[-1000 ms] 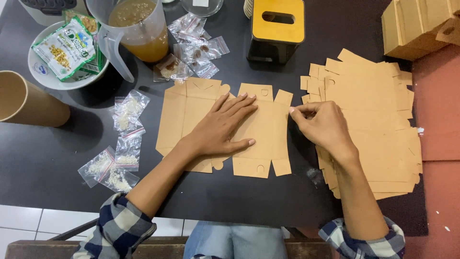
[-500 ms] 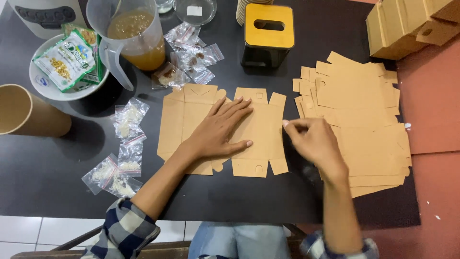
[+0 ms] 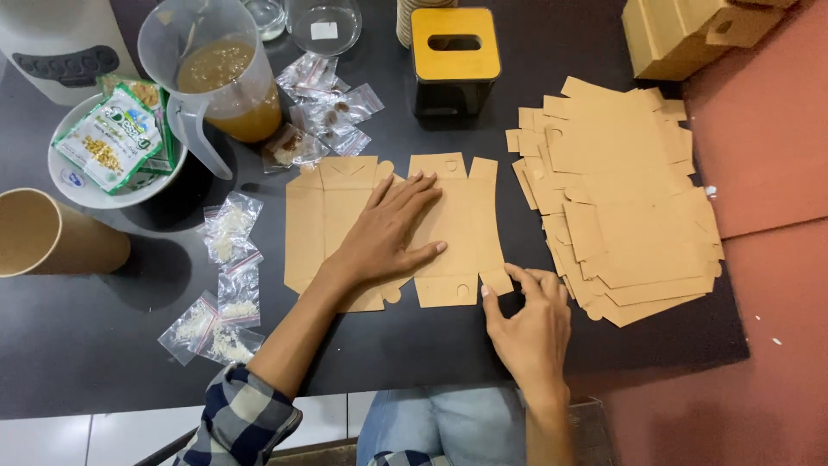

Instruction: The person folds flat cardboard pieces into small boxes by hand, inserts small plastic packets into the assembled box, and closes the flaps. The person then picks up another flat cardboard piece and begins folding it.

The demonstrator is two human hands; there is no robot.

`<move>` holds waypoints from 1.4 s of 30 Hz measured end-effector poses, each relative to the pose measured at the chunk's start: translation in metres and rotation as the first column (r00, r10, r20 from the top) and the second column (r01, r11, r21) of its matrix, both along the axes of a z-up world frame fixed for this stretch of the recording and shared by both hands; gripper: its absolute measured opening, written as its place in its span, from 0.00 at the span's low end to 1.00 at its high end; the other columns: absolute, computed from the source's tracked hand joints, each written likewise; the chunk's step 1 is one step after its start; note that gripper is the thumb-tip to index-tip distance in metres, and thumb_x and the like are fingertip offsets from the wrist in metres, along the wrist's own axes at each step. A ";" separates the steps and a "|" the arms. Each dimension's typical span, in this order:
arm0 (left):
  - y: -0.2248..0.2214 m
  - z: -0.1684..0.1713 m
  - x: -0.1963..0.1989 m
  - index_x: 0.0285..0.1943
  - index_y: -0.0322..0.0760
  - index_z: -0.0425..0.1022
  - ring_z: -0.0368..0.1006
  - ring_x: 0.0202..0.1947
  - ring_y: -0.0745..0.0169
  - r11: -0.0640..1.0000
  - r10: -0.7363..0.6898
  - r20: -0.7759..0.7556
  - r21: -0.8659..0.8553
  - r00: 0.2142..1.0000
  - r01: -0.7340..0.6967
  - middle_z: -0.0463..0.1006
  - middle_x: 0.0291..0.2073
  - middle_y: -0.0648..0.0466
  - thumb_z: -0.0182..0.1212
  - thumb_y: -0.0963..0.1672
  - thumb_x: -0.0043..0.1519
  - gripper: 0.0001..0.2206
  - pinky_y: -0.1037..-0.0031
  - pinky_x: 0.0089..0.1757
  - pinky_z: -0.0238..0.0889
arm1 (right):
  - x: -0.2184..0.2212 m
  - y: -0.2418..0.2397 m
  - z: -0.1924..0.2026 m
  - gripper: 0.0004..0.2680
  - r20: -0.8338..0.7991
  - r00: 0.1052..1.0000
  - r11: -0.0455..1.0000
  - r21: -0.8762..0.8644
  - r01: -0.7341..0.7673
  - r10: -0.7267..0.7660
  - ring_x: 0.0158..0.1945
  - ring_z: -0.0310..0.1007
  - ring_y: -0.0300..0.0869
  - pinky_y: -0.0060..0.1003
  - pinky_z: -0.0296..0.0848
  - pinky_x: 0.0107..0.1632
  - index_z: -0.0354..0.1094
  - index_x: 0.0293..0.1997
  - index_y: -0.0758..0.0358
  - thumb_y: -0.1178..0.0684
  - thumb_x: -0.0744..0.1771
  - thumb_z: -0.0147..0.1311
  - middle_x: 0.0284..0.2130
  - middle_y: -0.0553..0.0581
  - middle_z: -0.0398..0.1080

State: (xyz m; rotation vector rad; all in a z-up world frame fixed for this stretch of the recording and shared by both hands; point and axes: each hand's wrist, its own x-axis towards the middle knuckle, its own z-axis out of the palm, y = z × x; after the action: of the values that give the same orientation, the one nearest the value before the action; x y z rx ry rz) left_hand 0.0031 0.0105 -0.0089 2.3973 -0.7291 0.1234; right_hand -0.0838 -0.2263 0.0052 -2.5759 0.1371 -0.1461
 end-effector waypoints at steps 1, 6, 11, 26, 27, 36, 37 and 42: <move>0.001 0.001 0.000 0.72 0.34 0.60 0.50 0.75 0.51 1.000 0.004 -0.004 -0.010 1.000 -0.004 0.59 0.73 0.46 0.50 0.58 0.64 0.33 0.52 0.70 0.28 | 0.001 0.002 0.001 0.15 -0.068 0.997 1.000 -0.009 0.024 -0.025 0.50 0.68 0.49 0.48 0.69 0.52 0.73 0.53 0.53 0.44 0.62 0.61 0.46 0.53 0.70; -0.001 0.008 0.000 0.71 0.39 0.64 0.50 0.75 0.49 0.997 0.059 -0.170 -0.036 0.984 -0.066 0.63 0.71 0.44 0.63 0.56 0.58 0.34 0.51 0.70 0.26 | 0.008 0.002 0.011 0.16 -0.122 0.992 0.985 0.166 0.050 -0.030 0.49 0.73 0.53 0.51 0.72 0.48 0.70 0.52 0.61 0.49 0.62 0.66 0.44 0.58 0.72; -0.001 0.004 0.001 0.71 0.41 0.65 0.50 0.75 0.48 0.998 0.059 -0.167 -0.015 0.984 -0.062 0.62 0.72 0.44 0.63 0.57 0.57 0.34 0.50 0.70 0.26 | 0.019 -0.006 -0.010 0.13 0.007 1.000 0.908 0.419 0.016 -0.021 0.40 0.76 0.46 0.40 0.67 0.41 0.67 0.48 0.63 0.56 0.62 0.65 0.38 0.60 0.78; -0.006 0.012 -0.003 0.76 0.52 0.58 0.47 0.76 0.41 0.994 0.028 -0.084 0.110 0.996 -0.019 0.58 0.73 0.41 0.49 0.63 0.63 0.35 0.46 0.69 0.29 | 0.049 -0.005 -0.004 0.09 0.124 0.869 0.873 0.040 -0.487 0.479 0.54 0.74 0.41 0.42 0.59 0.61 0.77 0.49 0.45 0.53 0.66 0.58 0.41 0.41 0.80; -0.007 0.009 -0.002 0.75 0.53 0.61 0.46 0.76 0.42 0.988 0.042 -0.084 0.153 0.996 -0.029 0.57 0.74 0.42 0.50 0.65 0.60 0.36 0.47 0.69 0.28 | 0.056 -0.009 -0.002 0.09 0.121 0.833 0.837 0.034 -0.547 0.540 0.55 0.73 0.43 0.45 0.59 0.62 0.77 0.48 0.46 0.53 0.65 0.60 0.42 0.43 0.80; -0.011 0.005 -0.003 0.73 0.52 0.62 0.42 0.77 0.42 0.975 0.074 -0.112 0.216 0.991 -0.048 0.52 0.76 0.42 0.53 0.68 0.54 0.42 0.46 0.69 0.25 | 0.147 -0.020 0.012 0.50 -0.117 0.608 0.599 -0.105 -0.794 0.785 0.76 0.32 0.67 0.71 0.29 0.70 0.43 0.77 0.58 0.33 0.51 0.76 0.71 0.72 0.44; -0.011 0.006 -0.002 0.74 0.53 0.61 0.40 0.78 0.44 0.969 0.080 -0.113 0.240 0.990 -0.051 0.50 0.77 0.44 0.52 0.69 0.53 0.43 0.47 0.69 0.24 | 0.155 -0.015 0.018 0.55 -0.165 0.588 0.583 -0.078 -0.808 0.792 0.76 0.25 0.71 0.71 0.20 0.70 0.37 0.79 0.62 0.32 0.49 0.77 0.73 0.77 0.38; -0.011 0.014 0.000 0.75 0.52 0.60 0.38 0.78 0.44 0.968 0.050 -0.149 0.251 0.988 -0.011 0.51 0.77 0.48 0.54 0.68 0.52 0.44 0.47 0.69 0.22 | 0.171 -0.011 0.016 0.58 -0.237 0.508 0.517 -0.027 -0.856 0.828 0.76 0.18 0.71 0.70 0.10 0.68 0.32 0.78 0.68 0.28 0.50 0.77 0.74 0.80 0.31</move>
State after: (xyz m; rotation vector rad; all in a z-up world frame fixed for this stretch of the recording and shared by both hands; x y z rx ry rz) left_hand 0.0027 -0.0001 0.0051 2.6215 -0.6686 -0.1496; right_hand 0.0874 -0.2377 0.0212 -2.4670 -1.1200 0.4956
